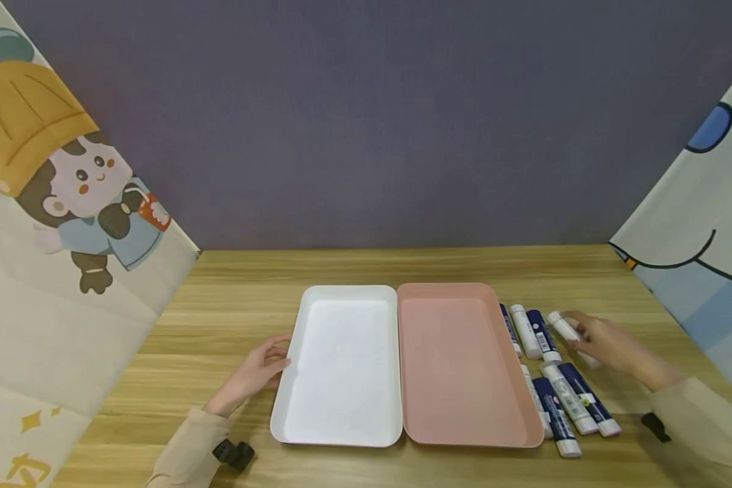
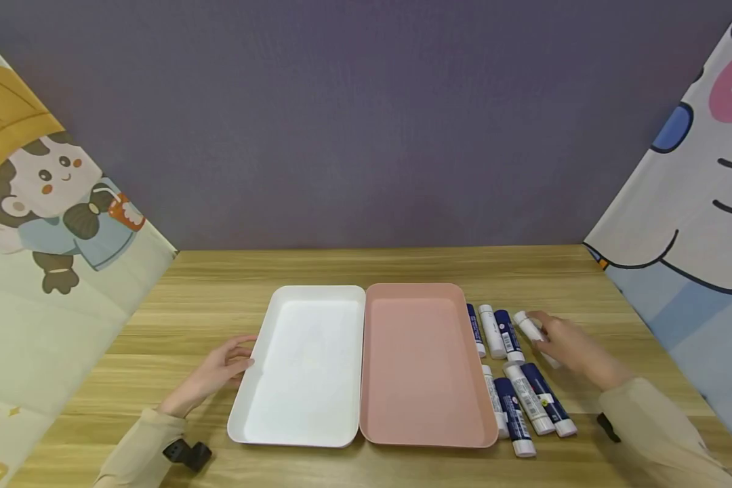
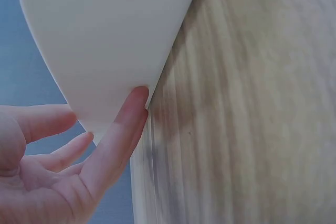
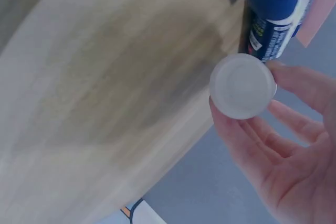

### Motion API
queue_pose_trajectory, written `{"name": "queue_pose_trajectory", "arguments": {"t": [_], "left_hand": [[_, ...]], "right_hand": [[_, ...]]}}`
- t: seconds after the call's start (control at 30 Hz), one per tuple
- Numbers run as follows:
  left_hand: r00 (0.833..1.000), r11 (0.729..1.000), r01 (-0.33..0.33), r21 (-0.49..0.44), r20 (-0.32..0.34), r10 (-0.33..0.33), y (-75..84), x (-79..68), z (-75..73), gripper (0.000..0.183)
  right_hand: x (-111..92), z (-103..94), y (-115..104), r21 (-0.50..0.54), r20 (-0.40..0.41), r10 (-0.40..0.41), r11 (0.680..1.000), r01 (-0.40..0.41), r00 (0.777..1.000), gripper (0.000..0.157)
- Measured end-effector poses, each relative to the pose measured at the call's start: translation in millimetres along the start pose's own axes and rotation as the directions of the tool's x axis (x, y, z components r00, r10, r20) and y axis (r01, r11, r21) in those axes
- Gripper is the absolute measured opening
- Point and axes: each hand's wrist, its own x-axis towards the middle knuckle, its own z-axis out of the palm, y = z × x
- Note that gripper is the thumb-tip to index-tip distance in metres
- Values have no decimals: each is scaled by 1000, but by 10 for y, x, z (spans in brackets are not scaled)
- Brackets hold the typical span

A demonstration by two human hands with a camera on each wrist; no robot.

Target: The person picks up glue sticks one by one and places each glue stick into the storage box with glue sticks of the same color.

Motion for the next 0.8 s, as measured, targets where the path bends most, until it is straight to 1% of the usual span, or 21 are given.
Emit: {"name": "queue_pose_trajectory", "arguments": {"t": [0.17, 0.4, 0.57, 0.7, 0.8], "left_hand": [[1000, 1000, 7, -14, -4, -7, -1, 5, 5, 47], [1000, 999, 19, -28, -6, -19, -5, 7, 7, 47], [1000, 999, 21, -32, -6, -21, -7, 2, 9, 47], [1000, 999, 24, -37, -13, -24, -1, -4, 15, 47], [1000, 999, 25, -40, -12, -25, -3, 0, 18, 47]], "right_hand": [[35, -57, -33, -25, -20, -26, 999, 25, 999, 50], [90, -143, -132, 4, -20, -56, 998, 56, 998, 49], [159, -212, -208, -16, -6, -66, 998, 66, 998, 49], [215, -257, -279, -6, 18, -61, 998, 61, 998, 50], [255, -286, -341, -3, 19, -79, 997, 79, 997, 49]]}}
